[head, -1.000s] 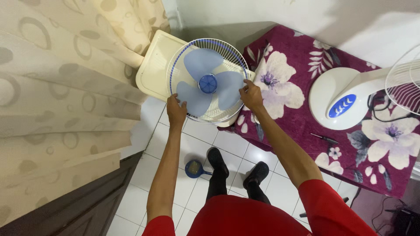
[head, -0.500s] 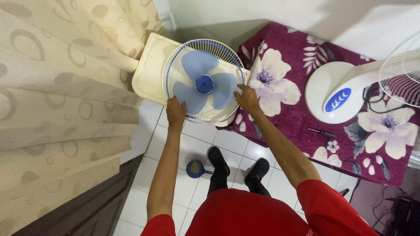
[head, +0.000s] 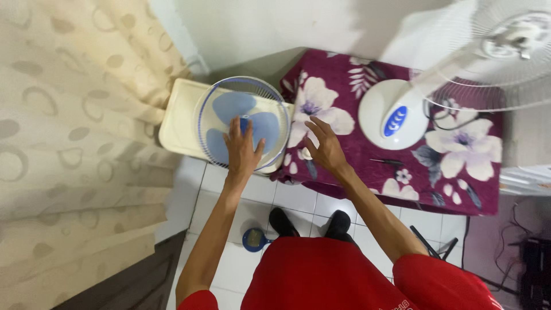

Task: The person disassembles a table fan by removing the front grille, fan blades, and rear grille. They use a screwdriver to loosen a screw on the front grille before detaching each component and placing them on a nearby surface.

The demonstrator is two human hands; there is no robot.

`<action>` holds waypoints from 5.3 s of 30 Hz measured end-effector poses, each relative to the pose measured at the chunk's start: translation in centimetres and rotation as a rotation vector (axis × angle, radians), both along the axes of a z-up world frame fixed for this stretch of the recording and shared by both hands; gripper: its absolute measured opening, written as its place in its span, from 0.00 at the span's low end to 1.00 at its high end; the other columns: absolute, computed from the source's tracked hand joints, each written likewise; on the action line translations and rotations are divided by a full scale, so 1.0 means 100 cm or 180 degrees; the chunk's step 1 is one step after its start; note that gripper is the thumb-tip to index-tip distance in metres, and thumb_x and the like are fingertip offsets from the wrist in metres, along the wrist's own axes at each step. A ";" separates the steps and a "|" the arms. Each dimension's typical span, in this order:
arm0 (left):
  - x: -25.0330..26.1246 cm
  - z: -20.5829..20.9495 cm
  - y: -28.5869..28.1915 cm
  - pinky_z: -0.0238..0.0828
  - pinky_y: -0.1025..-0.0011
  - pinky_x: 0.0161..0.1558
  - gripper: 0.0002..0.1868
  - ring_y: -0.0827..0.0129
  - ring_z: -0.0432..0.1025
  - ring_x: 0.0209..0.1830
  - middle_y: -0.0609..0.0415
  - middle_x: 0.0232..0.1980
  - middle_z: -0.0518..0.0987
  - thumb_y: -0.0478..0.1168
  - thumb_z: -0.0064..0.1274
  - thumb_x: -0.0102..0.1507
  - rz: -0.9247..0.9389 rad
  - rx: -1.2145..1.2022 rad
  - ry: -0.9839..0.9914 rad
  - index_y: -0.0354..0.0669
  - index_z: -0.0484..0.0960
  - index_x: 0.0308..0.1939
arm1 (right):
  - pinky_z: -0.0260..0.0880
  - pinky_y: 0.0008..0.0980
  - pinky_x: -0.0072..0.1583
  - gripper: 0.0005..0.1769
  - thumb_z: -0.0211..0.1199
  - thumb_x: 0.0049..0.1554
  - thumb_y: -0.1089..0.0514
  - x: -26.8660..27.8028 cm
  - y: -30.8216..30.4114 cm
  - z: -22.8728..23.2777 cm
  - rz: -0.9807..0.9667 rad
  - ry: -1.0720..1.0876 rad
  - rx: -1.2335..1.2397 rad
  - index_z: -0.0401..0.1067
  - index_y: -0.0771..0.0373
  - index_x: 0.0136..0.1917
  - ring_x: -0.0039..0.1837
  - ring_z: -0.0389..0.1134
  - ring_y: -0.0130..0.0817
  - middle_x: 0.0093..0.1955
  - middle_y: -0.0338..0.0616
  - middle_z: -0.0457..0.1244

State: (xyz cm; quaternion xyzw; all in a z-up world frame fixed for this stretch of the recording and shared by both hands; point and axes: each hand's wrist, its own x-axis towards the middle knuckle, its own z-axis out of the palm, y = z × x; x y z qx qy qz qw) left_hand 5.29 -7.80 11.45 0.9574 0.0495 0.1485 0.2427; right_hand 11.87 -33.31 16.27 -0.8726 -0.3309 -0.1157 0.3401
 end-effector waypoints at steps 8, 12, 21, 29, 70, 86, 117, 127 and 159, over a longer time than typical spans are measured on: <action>0.040 0.107 -0.134 0.64 0.46 0.69 0.27 0.42 0.61 0.72 0.37 0.70 0.64 0.45 0.60 0.66 -0.1093 -0.0579 -0.0633 0.36 0.72 0.65 | 0.71 0.43 0.65 0.20 0.68 0.59 0.62 -0.015 -0.142 0.079 -0.0625 0.0063 0.0454 0.72 0.67 0.64 0.66 0.69 0.53 0.66 0.57 0.65; 0.060 0.145 -0.210 0.73 0.57 0.63 0.24 0.49 0.70 0.65 0.42 0.65 0.70 0.43 0.60 0.65 -0.1494 -0.0968 -0.0787 0.37 0.74 0.63 | 0.73 0.42 0.61 0.14 0.68 0.59 0.63 -0.007 -0.219 0.102 -0.0922 -0.0200 0.0644 0.73 0.68 0.58 0.60 0.72 0.50 0.57 0.56 0.68; 0.141 0.179 -0.363 0.78 0.62 0.56 0.22 0.56 0.75 0.58 0.45 0.58 0.77 0.40 0.60 0.67 -0.1884 -0.0832 -0.1003 0.37 0.74 0.62 | 0.72 0.37 0.53 0.11 0.68 0.60 0.64 0.055 -0.361 0.128 -0.1054 -0.0381 0.0799 0.74 0.68 0.56 0.50 0.72 0.42 0.47 0.51 0.69; 0.251 0.166 -0.454 0.77 0.61 0.56 0.37 0.55 0.71 0.58 0.41 0.64 0.69 0.41 0.67 0.61 -0.1556 0.0062 -0.2005 0.40 0.69 0.71 | 0.73 0.34 0.52 0.09 0.67 0.59 0.68 0.107 -0.430 0.159 -0.0906 -0.0629 0.1060 0.74 0.70 0.54 0.49 0.72 0.41 0.50 0.52 0.69; 0.279 0.218 -0.351 0.79 0.68 0.53 0.28 0.59 0.76 0.59 0.47 0.76 0.71 0.25 0.40 0.74 -0.1464 -0.1566 -0.1884 0.48 0.62 0.78 | 0.78 0.32 0.51 0.29 0.76 0.58 0.60 0.229 -0.342 0.123 -0.0787 -0.1797 0.0982 0.65 0.71 0.65 0.55 0.72 0.43 0.61 0.57 0.61; 0.288 0.192 -0.355 0.61 0.47 0.77 0.33 0.49 0.59 0.79 0.44 0.79 0.59 0.38 0.49 0.75 -0.0929 -0.1225 -0.2545 0.44 0.52 0.80 | 0.67 0.41 0.56 0.33 0.80 0.50 0.58 0.216 -0.373 0.150 -0.0460 -0.1892 0.0105 0.71 0.67 0.65 0.57 0.63 0.43 0.61 0.51 0.62; 0.305 0.117 -0.507 0.81 0.70 0.50 0.28 0.62 0.73 0.59 0.43 0.60 0.68 0.41 0.68 0.65 -0.0926 -0.1397 -0.2509 0.36 0.71 0.61 | 0.76 0.32 0.43 0.30 0.52 0.70 0.39 0.229 -0.465 0.113 -0.1391 -0.0289 0.2797 0.75 0.70 0.49 0.39 0.73 0.33 0.37 0.46 0.69; 0.292 0.130 -0.493 0.69 0.62 0.54 0.40 0.61 0.68 0.52 0.46 0.56 0.71 0.46 0.70 0.55 -0.0805 -0.0355 -0.2424 0.50 0.70 0.70 | 0.75 0.32 0.44 0.27 0.53 0.71 0.43 0.231 -0.470 0.113 -0.1124 -0.0189 0.3021 0.73 0.71 0.51 0.41 0.72 0.31 0.39 0.45 0.67; 0.307 0.113 -0.488 0.56 0.56 0.56 0.40 0.63 0.65 0.53 0.52 0.52 0.73 0.53 0.75 0.55 -0.0997 -0.0740 -0.2667 0.44 0.70 0.62 | 0.74 0.31 0.45 0.27 0.53 0.71 0.43 0.234 -0.473 0.111 -0.1235 -0.0120 0.2834 0.74 0.72 0.51 0.41 0.72 0.32 0.39 0.46 0.69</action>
